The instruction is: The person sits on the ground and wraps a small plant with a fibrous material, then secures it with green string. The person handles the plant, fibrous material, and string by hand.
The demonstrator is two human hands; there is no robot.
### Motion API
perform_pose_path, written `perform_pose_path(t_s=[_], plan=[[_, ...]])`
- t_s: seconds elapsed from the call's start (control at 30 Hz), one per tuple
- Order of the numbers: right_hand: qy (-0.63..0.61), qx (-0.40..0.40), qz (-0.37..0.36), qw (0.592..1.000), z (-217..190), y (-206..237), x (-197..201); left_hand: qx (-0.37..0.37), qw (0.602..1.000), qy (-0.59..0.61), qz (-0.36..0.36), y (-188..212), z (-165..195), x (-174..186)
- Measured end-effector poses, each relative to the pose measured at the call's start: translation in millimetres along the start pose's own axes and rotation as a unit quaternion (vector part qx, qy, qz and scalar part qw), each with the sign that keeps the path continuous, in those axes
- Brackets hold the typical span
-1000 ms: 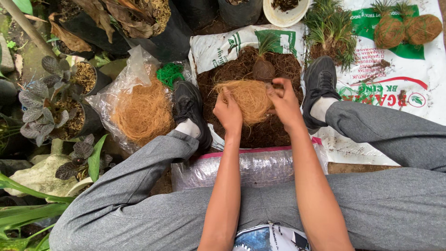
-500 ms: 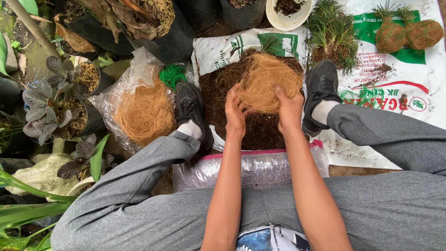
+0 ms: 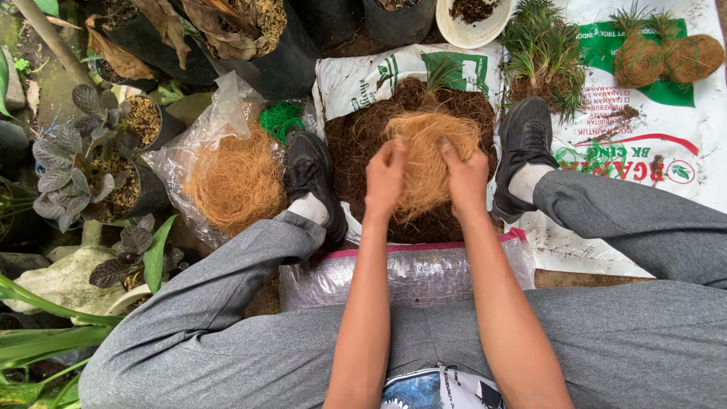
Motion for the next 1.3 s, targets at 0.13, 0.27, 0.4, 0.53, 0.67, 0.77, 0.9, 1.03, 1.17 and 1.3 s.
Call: perform_pose_path(t_s=[0.13,0.27,0.4,0.53,0.67,0.77,0.9,1.03,1.17,1.3], plan=[[0.234,0.136,0.046,0.962,-13,11,-2,-0.011,0.997,-0.063,0.052,17,16,-4],[0.221,0.182,0.078,0.955,-25,19,-3,-0.067,0.990,-0.079,0.094,21,35,4],[0.223,0.179,0.109,0.952,-28,19,0,-0.082,0.984,-0.109,0.111,22,39,6],[0.247,0.156,0.137,0.947,-25,15,7,-0.091,0.983,-0.109,0.118,21,36,9],[0.221,0.188,0.136,0.947,-25,12,11,-0.069,0.985,-0.091,0.130,17,30,13],[0.217,0.189,0.133,0.949,-24,9,13,-0.049,0.985,-0.071,0.148,14,23,15],[0.204,0.162,0.096,0.961,-26,-1,16,0.024,0.991,-0.053,0.119,4,3,20],[0.228,0.106,0.062,0.966,-29,-2,16,0.072,0.990,0.081,0.087,-5,-16,21],[0.156,0.039,-0.051,0.986,-29,5,2,-0.058,0.996,0.008,0.061,1,-9,11],[0.072,0.062,-0.089,0.991,-33,10,-6,-0.043,0.991,-0.087,0.095,7,-6,6]])
Point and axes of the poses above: each hand's wrist, its own y-axis away from the middle knuckle, its own x-axis out of the back of the hand, z = x × y, the point moved 5 cm from there along -y, towards the middle knuckle, and after that the axes turned 12 degrees about z, right-handed, at the moved point
